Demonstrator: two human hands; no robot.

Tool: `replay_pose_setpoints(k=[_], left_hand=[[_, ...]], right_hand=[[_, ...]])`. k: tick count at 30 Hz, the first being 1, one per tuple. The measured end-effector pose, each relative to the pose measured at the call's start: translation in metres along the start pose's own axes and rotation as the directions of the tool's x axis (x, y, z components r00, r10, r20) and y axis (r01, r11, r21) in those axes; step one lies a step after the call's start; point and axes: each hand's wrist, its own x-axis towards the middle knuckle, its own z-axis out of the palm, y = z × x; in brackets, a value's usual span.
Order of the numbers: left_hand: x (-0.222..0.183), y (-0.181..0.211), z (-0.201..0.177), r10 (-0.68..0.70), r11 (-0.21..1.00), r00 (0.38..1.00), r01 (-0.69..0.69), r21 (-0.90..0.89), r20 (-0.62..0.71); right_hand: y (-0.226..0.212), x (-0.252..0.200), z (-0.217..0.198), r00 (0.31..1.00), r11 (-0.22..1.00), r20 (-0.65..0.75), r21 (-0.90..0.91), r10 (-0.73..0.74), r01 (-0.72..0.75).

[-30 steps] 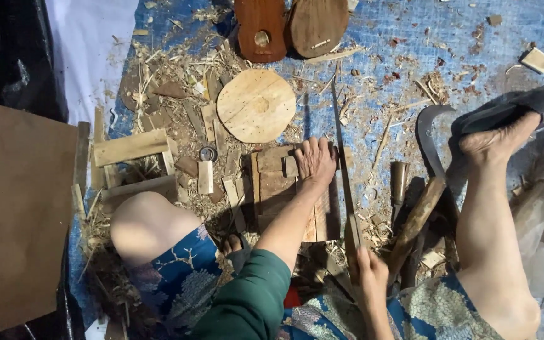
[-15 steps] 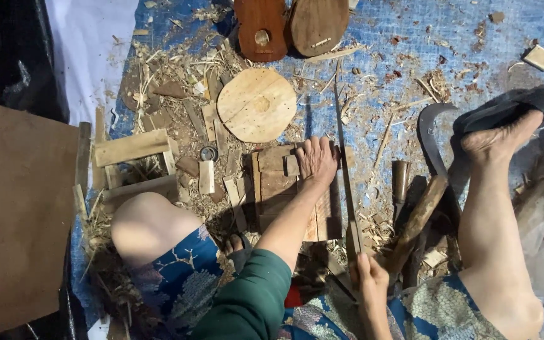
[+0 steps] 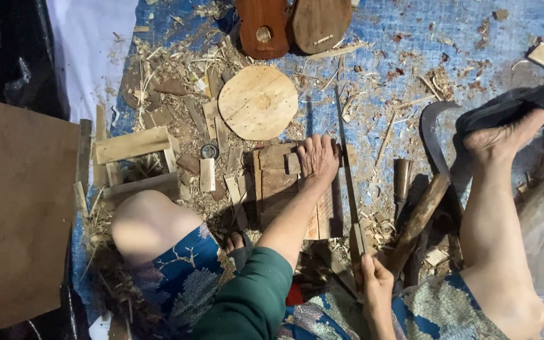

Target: Sawing a small wooden component with a hand saw while seated on the floor in a workshop setting.

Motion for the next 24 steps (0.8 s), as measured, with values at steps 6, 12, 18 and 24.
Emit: replay_pose_setpoints(k=[6,12,18,24], left_hand=[[0.002,-0.001,0.003,0.02,1.0,1.0,-0.02,0.007,-0.001],[0.003,0.0,-0.001,0.008,0.999,1.0,-0.007,-0.033,0.01],[0.003,-0.005,0.028,0.046,0.999,0.999,-0.046,0.025,-0.011],[0.012,-0.033,0.044,0.01,0.906,0.959,-0.129,-0.403,-0.285]], right_hand=[[-0.062,0.036,0.036,0.999,0.994,-0.019,-0.102,0.035,-0.036],[-0.044,0.033,0.033,0.992,0.987,0.031,-0.095,-0.125,0.127],[0.025,0.017,0.0,0.998,0.989,0.0,0.131,-0.07,0.069],[0.022,0.016,0.008,0.992,0.962,0.016,0.245,-0.127,0.119]])
